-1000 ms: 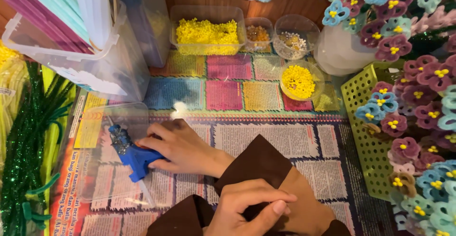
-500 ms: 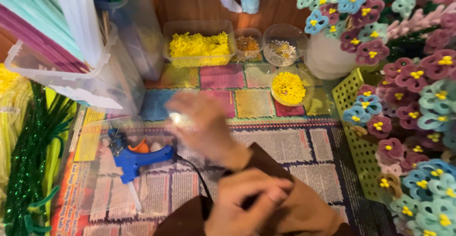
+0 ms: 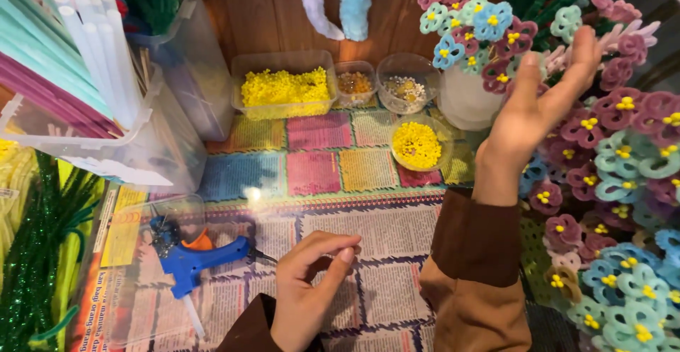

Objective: The recorder is assembling small decorative flowers from pipe cleaners and yellow beads using a glue gun.

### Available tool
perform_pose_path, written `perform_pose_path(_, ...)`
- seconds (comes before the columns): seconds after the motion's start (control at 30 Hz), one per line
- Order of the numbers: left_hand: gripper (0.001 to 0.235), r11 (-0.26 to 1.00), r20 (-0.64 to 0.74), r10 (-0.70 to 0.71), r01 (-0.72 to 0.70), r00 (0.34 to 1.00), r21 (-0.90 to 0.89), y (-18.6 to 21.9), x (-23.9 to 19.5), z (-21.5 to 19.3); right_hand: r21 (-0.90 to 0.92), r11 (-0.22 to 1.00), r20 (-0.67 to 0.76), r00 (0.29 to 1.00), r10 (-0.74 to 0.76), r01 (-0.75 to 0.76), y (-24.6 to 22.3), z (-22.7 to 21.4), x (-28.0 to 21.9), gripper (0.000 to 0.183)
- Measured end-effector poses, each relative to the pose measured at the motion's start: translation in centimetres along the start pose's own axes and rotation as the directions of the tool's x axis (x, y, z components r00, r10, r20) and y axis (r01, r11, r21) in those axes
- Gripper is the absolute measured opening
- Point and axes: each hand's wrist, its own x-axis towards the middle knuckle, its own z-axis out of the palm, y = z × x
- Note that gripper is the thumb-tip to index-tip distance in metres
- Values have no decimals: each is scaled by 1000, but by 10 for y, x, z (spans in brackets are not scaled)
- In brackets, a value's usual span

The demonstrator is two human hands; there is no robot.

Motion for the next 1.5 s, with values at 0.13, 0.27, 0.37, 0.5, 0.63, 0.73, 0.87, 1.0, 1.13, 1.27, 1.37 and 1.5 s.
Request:
perform_pose_path(0.13,18,999,28,-7,5,1000,53,-3,1,-2,204,969,-61,986,157,-142,23,-2,9,49)
perform_pose_path(0.27,18,999,40,-29,28,999,20,-8,1,-3,438,833,-25,922,386,-337,62,-10,16,63)
perform_pose_path(0.37,17,999,45,-39,39,998,16,-7,1,-4,663,646,108,902,418,-378,71,-14,16,76)
perform_pose_path(0.5,17,998,56,-69,69,996,9,-3,2,-3,757,558,202,933,297,-341,67,-15,17,84)
perform_pose_path(0.63,16,999,64,-22,20,998,34,-3,2,-6,731,593,197,936,290,-338,70,-14,20,85)
perform_pose_path(0.73,16,999,71,-25,22,997,44,-4,4,-8,710,628,208,947,245,-319,77,-8,21,85)
perform_pose_path(0.87,16,998,75,-58,55,996,40,-6,4,-8,519,811,102,961,256,-271,74,-4,15,79)
perform_pose_path(1.0,16,996,78,-69,64,995,62,-4,6,-9,483,849,76,976,203,-214,66,-3,11,68)
perform_pose_path(1.13,16,997,78,-45,41,996,60,-3,5,-10,545,818,77,983,168,-183,42,-6,18,64)
perform_pose_path(1.27,16,997,75,-51,46,996,58,-1,4,-10,427,899,52,995,85,-99,-7,-7,27,69)
perform_pose_path(1.37,16,996,73,-60,55,996,64,1,4,-10,371,928,47,999,27,-42,-41,-16,23,65)
perform_pose_path(1.5,16,997,73,-34,29,997,68,3,3,-10,397,916,-66,994,89,-56,-71,-30,12,51)
